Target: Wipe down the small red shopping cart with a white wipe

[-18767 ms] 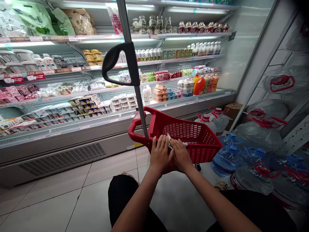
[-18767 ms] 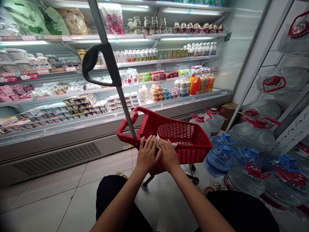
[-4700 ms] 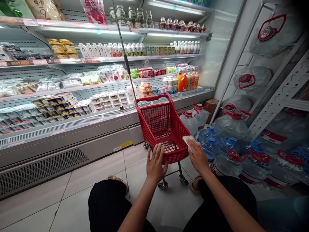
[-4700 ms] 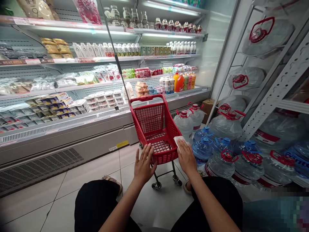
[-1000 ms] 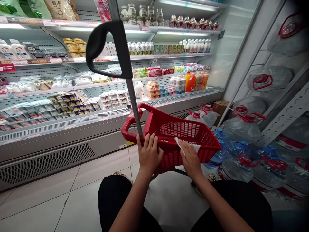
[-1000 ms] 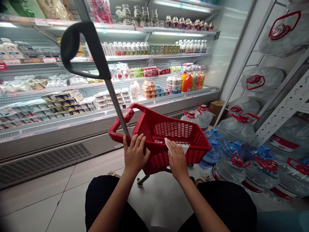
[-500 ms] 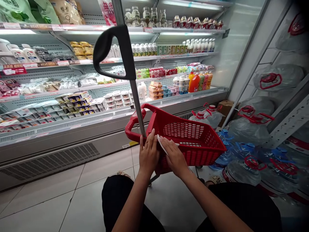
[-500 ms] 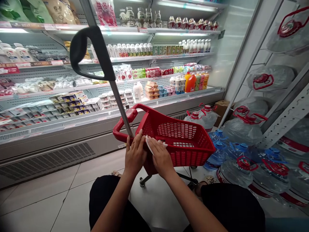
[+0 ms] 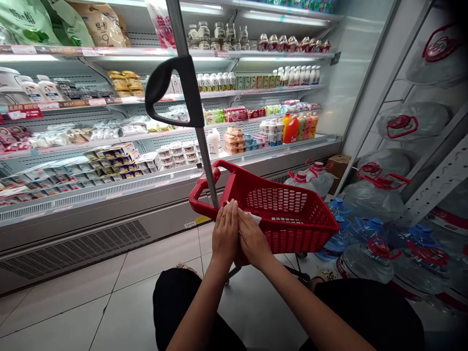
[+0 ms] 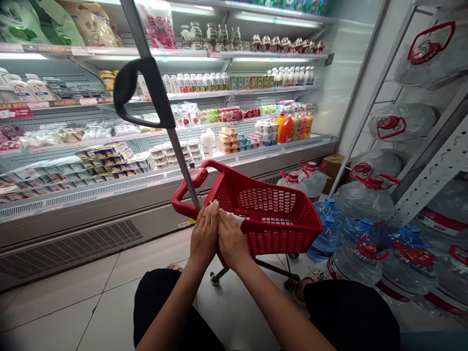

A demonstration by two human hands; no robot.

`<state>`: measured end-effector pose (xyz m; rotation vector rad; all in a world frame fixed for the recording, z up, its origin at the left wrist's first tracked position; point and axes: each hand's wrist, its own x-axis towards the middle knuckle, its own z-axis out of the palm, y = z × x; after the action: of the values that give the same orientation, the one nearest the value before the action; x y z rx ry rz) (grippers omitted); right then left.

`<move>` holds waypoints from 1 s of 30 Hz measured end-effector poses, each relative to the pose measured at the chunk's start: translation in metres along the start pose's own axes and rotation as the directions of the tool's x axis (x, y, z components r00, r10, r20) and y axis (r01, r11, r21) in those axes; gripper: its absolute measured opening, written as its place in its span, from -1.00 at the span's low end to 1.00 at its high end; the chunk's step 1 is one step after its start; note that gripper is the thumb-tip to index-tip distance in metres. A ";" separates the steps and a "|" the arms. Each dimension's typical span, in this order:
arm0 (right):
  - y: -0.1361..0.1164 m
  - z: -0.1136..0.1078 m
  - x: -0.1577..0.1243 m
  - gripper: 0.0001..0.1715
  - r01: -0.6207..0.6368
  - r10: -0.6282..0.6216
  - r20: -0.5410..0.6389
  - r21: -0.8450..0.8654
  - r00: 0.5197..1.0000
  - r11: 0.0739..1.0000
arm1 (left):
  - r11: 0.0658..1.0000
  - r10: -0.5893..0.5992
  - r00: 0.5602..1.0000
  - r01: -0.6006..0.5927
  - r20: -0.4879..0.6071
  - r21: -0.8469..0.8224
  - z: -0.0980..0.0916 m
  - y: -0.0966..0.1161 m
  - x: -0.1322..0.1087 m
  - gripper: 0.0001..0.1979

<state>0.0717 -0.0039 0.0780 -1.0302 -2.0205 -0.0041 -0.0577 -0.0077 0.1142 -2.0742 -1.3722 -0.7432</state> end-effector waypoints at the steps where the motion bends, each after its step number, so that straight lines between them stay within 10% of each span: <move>1: -0.004 0.004 0.006 -0.11 0.016 -0.016 -0.004 0.009 1.000 1.000 | 1.000 0.003 1.000 -0.003 0.000 0.003 0.000 -0.001 -0.001 -0.31; 14: 0.123 -0.083 -0.115 -0.14 -0.214 0.195 -0.087 -0.406 0.977 0.889 | 0.998 -0.046 0.998 0.048 0.047 -0.042 0.008 0.010 -0.002 -0.24; 24: 0.045 -0.020 -0.038 -0.28 -0.071 0.068 -0.019 -0.217 0.997 0.974 | 0.999 0.029 0.990 -0.025 0.136 -0.034 0.028 0.037 -0.009 -0.26; 30: 0.100 -0.062 -0.086 -0.29 -0.110 0.099 -0.051 -0.311 0.994 0.944 | 0.997 0.061 0.984 -0.051 0.170 -0.064 0.022 0.020 -0.008 -0.19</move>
<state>0.2067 -0.0169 0.0241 -1.3259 -1.9697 -0.2947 -0.0382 -0.0041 0.0909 -2.2581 -1.3914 -0.6000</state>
